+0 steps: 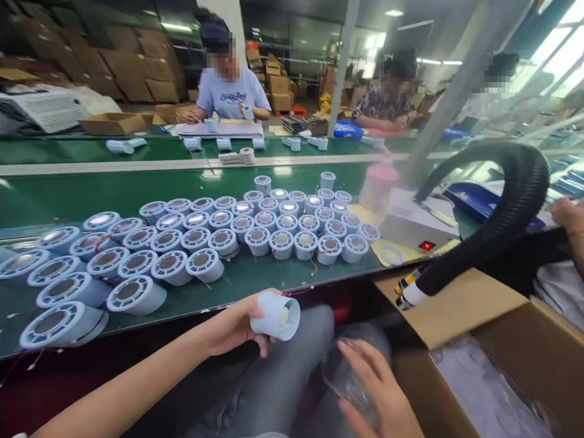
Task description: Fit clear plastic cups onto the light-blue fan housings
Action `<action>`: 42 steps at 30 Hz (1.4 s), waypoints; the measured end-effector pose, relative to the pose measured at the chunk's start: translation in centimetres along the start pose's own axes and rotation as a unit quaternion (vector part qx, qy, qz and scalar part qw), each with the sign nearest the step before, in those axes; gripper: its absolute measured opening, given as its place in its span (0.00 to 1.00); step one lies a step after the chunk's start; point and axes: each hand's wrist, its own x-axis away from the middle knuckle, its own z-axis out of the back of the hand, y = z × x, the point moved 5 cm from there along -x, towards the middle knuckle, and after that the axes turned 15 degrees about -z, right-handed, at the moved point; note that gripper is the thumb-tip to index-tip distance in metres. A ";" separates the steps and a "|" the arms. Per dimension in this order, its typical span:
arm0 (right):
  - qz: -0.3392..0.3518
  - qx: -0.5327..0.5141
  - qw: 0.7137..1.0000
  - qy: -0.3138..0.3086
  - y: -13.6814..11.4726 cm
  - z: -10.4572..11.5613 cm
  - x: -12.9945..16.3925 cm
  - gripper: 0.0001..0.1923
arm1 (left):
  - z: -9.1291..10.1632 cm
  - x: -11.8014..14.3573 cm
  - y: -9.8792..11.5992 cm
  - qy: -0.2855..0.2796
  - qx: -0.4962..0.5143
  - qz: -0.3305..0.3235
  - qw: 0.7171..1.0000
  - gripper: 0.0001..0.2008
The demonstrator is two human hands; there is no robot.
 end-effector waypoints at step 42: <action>-0.119 -0.202 0.969 -0.078 -3.4 -2.1 -1.3 0.21 | -3.6 0.3 -1.1 -0.171 -0.204 -0.139 0.954 0.37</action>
